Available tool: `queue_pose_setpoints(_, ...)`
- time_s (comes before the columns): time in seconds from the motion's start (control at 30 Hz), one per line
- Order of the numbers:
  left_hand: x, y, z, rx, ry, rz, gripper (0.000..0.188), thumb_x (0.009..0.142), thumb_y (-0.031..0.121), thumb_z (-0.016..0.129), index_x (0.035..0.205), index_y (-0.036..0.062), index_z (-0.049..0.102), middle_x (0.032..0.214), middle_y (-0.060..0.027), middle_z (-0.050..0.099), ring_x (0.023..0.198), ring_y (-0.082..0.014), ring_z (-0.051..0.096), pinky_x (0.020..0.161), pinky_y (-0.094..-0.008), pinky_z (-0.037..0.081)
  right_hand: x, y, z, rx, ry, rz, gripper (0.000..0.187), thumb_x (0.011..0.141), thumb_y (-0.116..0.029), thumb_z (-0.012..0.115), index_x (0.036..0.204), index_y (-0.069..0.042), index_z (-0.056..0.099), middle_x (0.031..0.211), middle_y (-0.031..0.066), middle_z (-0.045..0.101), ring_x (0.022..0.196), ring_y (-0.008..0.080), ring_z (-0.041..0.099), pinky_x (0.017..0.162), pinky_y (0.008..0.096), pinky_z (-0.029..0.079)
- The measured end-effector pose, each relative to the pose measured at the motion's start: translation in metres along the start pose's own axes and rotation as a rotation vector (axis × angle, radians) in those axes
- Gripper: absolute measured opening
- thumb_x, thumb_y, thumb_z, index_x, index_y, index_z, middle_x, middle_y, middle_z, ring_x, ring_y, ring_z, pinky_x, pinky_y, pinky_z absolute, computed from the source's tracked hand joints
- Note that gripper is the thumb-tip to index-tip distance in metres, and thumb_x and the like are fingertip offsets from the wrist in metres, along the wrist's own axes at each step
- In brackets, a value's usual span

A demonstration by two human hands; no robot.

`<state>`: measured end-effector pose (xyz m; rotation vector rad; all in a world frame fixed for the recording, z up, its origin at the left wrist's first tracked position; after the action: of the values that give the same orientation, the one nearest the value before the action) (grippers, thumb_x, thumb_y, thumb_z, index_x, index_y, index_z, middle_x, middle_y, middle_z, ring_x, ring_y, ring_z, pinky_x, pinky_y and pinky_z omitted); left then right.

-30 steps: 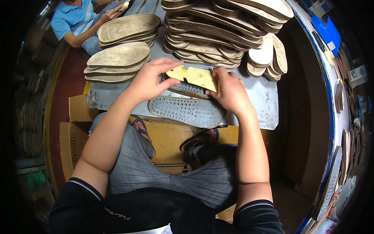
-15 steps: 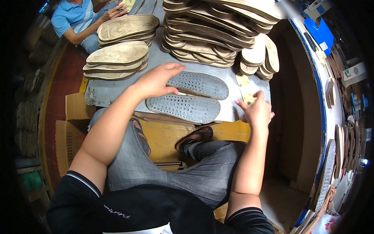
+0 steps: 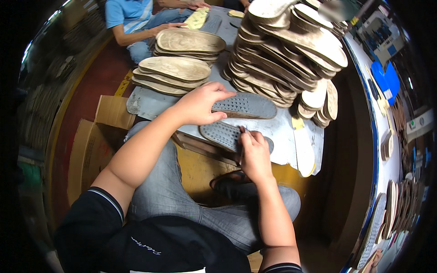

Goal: The person sits on the floor and repeatedly picks up shoe sole components, aligns them, and presses them together by hand. Finished soles are placed into a nearby cardboard box.

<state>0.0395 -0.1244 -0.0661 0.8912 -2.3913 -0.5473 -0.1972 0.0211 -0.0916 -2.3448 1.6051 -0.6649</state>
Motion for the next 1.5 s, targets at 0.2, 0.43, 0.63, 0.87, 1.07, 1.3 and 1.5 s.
queue_pose_setpoints(0.2, -0.047, 0.048, -0.038, -1.476, 0.013, -0.258, 0.069, 0.118, 0.029, 0.057, 0.178, -0.0044, 0.048, 0.155, -0.0255, 0.072, 0.13, -0.0352, 0.079, 0.109, -0.0445, 0.067, -0.022, 0.028, -0.048, 0.027, 0.226, 0.032, 0.037, 0.091, 0.005, 0.079, 0.127, 0.0, 0.074, 0.113, 0.0182, 0.079, 0.104, 0.0377, 0.078, 0.09, 0.0446, 0.063)
queue_pose_setpoints(0.43, -0.154, 0.083, 0.019, -1.885, 0.403, -0.372, 0.095, 0.119, 0.08, 0.046, 0.175, 0.0045, 0.055, 0.167, -0.0151, 0.07, 0.153, -0.0241, 0.067, 0.13, -0.048, 0.053, -0.033, -0.008, -0.046, 1.154, 0.456, 0.317, 0.038, 0.122, -0.014, 0.069, 0.156, 0.003, 0.065, 0.139, 0.0099, 0.078, 0.123, 0.016, 0.073, 0.111, 0.0328, 0.057)
queue_pose_setpoints(0.63, -0.184, 0.153, 0.04, -1.606, 0.6, -0.346, 0.101, 0.114, 0.045, 0.084, 0.188, 0.0178, 0.019, 0.182, -0.0092, 0.04, 0.172, -0.0219, 0.034, 0.14, -0.0457, 0.035, -0.015, -0.121, 0.011, 0.809, 0.344, 0.196, 0.02, 0.121, -0.012, 0.07, 0.134, 0.001, 0.061, 0.122, 0.0062, 0.067, 0.113, 0.014, 0.061, 0.105, 0.0324, 0.051)
queue_pose_setpoints(0.87, -0.212, 0.121, 0.016, -1.343, 0.785, -0.456, 0.066, 0.108, 0.01, 0.087, 0.164, 0.0035, 0.053, 0.147, -0.0084, 0.072, 0.137, -0.0153, 0.068, 0.119, -0.0383, 0.057, -0.005, -0.142, 0.034, 1.042, 0.308, 0.231, 0.027, 0.123, -0.018, 0.068, 0.145, -0.002, 0.062, 0.14, 0.0109, 0.069, 0.125, 0.0178, 0.065, 0.111, 0.0372, 0.054)
queue_pose_setpoints(1.07, -0.333, 0.041, -0.114, -1.318, 1.125, -0.631, 0.052, 0.102, 0.005, 0.089, 0.15, 0.0053, 0.067, 0.136, -0.0102, 0.081, 0.125, -0.0204, 0.08, 0.111, -0.0427, 0.067, 0.007, -0.139, 0.019, 1.078, 0.317, 0.204, 0.036, 0.128, -0.028, 0.058, 0.154, -0.005, 0.063, 0.153, 0.0151, 0.072, 0.126, 0.0191, 0.07, 0.106, 0.0384, 0.058)
queue_pose_setpoints(1.3, -0.623, -0.083, -0.114, -0.005, 0.529, -1.336, 0.05, 0.091, -0.001, 0.086, 0.139, 0.0076, 0.077, 0.134, -0.0157, 0.085, 0.124, -0.0315, 0.082, 0.112, -0.0501, 0.062, -0.004, -0.065, 0.016, 0.79, 0.304, 0.491, 0.032, 0.125, -0.029, 0.064, 0.147, -0.007, 0.069, 0.142, 0.0101, 0.08, 0.117, 0.0147, 0.071, 0.103, 0.0356, 0.052)
queue_pose_setpoints(1.5, -0.697, -0.148, 0.046, 0.357, -0.908, -1.269, 0.025, 0.096, 0.013, 0.08, 0.117, 0.0147, 0.094, 0.126, -0.0071, 0.089, 0.127, -0.034, 0.082, 0.121, -0.0546, 0.053, 0.013, -0.068, 0.013, 0.516, 0.225, 0.46, 0.033, 0.125, -0.033, 0.065, 0.143, -0.007, 0.071, 0.142, 0.009, 0.081, 0.114, 0.0167, 0.071, 0.102, 0.0364, 0.052)
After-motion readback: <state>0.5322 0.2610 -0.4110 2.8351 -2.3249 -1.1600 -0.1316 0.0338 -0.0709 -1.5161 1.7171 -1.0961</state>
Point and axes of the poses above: each hand's wrist, its own x-axis towards the middle knuckle, its own z-axis out of the palm, y = z × x, the point moved 3 cm from there along x, towards the middle knuckle
